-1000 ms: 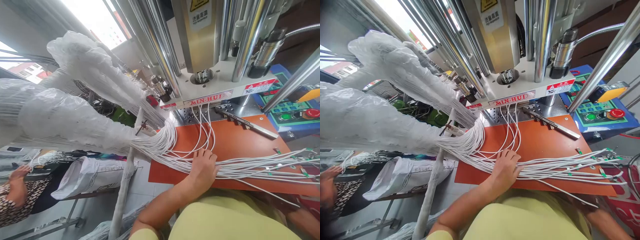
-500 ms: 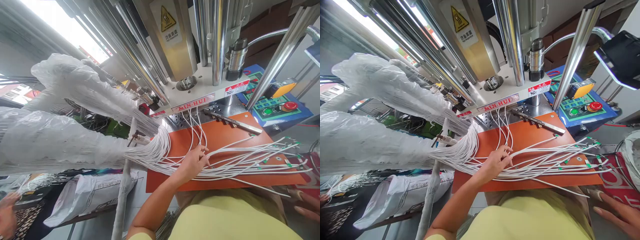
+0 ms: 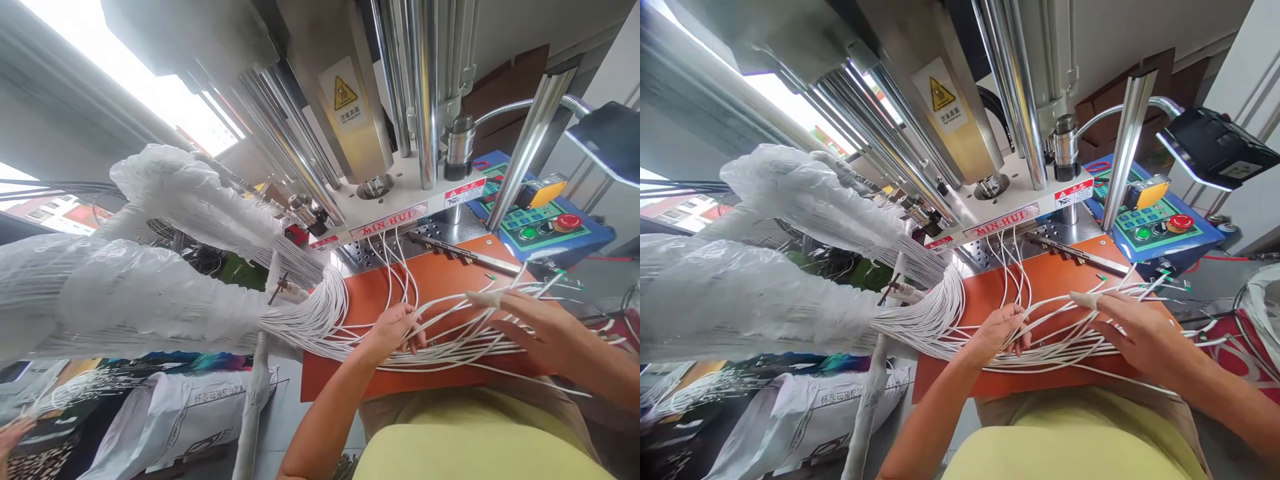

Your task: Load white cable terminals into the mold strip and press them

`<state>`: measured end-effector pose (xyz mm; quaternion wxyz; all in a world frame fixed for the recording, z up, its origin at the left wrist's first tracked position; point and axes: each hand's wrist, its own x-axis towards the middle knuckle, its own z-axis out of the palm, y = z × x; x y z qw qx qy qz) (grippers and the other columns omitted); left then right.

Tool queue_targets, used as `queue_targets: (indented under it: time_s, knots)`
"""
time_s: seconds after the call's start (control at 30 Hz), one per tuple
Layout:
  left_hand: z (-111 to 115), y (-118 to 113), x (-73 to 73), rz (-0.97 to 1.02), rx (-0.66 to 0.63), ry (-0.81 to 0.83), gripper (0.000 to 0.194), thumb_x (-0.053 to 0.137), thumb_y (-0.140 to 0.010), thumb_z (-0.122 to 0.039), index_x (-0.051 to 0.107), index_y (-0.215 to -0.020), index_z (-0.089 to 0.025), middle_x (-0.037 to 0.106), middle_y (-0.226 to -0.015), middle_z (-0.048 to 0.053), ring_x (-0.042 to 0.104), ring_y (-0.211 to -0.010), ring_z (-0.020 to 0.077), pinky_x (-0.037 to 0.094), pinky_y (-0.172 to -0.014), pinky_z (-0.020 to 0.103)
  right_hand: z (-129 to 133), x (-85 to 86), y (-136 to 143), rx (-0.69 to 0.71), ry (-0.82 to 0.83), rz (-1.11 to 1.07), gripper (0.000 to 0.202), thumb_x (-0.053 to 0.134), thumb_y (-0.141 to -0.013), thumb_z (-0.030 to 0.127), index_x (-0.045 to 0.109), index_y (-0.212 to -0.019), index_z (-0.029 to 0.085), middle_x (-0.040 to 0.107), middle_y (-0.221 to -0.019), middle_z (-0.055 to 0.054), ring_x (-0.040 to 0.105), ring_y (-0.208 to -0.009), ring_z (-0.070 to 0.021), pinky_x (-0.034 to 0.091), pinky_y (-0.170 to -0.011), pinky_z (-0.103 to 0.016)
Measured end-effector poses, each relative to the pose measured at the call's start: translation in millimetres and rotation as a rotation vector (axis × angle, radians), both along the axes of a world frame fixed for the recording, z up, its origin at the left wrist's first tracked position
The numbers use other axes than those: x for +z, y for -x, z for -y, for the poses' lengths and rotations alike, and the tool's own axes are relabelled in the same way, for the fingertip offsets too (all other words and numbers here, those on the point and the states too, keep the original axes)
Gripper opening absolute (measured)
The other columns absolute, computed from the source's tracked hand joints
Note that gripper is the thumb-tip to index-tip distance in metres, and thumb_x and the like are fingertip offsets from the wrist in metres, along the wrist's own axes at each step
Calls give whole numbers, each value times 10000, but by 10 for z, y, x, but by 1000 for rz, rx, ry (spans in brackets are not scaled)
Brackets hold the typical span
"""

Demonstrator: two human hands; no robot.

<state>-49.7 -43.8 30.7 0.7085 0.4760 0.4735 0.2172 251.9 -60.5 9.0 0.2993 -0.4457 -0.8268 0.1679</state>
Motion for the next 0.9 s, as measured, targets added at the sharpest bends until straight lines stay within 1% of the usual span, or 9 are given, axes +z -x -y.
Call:
queue_targets:
  time_s: [0.13,0.3,0.47,0.57,0.67,0.73,0.77,0.83,0.9]
  knots:
    - [34,13,-11,53,6,25,462,577,-845,-628,432,-914,-194,704,-693,33,591,-460,105,315,-419,200,-213,-97,330,77,-92,173,201,464,-1011,288,652,-1059,232,710,-1003,-53,638,-903,-216,485,-774,-376]
    - [37,26,-12,33,-43,-1,483,587,-851,-637,443,-947,-186,744,-766,70,622,-487,115,336,-439,198,-254,-97,353,93,-261,148,262,501,-1023,272,546,-770,219,580,-697,10,498,-673,-162,353,-705,-330]
    - [39,12,-3,-45,-99,-47,476,692,-820,-572,573,-995,-145,743,-792,65,649,-561,127,385,-498,201,-190,58,322,115,-195,76,282,516,-1016,225,482,-736,211,490,-664,29,449,-667,-141,331,-726,-324]
    - [74,-23,38,-172,-68,-193,414,591,-913,-555,634,-945,-144,735,-831,63,691,-773,173,504,-697,266,-167,141,272,126,-271,85,275,512,-1016,222,471,-745,213,463,-653,37,426,-631,-139,319,-703,-331]
    - [130,-58,130,-349,28,-570,288,495,-1006,-411,670,-1011,-182,716,-1091,76,632,-1036,197,465,-973,344,-210,156,187,31,-311,178,151,469,-1005,195,603,-939,219,600,-801,-15,528,-713,-169,326,-709,-349]
    - [182,-65,186,-374,85,-760,249,467,-1023,-353,662,-1030,-199,677,-1174,86,588,-1098,204,428,-1022,356,-244,133,164,-92,-293,212,275,435,-987,198,627,-1180,238,661,-1044,-85,601,-896,-226,330,-693,-357]
    - [215,-59,204,-362,89,-794,247,454,-1029,-347,650,-999,-200,675,-1130,85,590,-1058,199,440,-988,345,-254,122,175,-115,-287,227,324,442,-980,216,615,-1251,259,647,-1189,-106,600,-1027,-261,341,-708,-361]
    - [289,-20,216,-342,59,-765,289,420,-1043,-372,598,-888,-205,659,-913,54,590,-858,175,460,-831,311,-266,117,234,-36,-285,249,272,484,-968,236,649,-1177,293,599,-1355,-82,545,-1204,-295,364,-799,-384]
    - [364,55,202,-343,-7,-674,334,387,-1048,-424,537,-830,-220,579,-725,10,518,-678,155,418,-691,297,-295,148,302,66,-264,236,200,474,-972,176,655,-992,259,673,-1223,-46,590,-1115,-235,356,-887,-394]
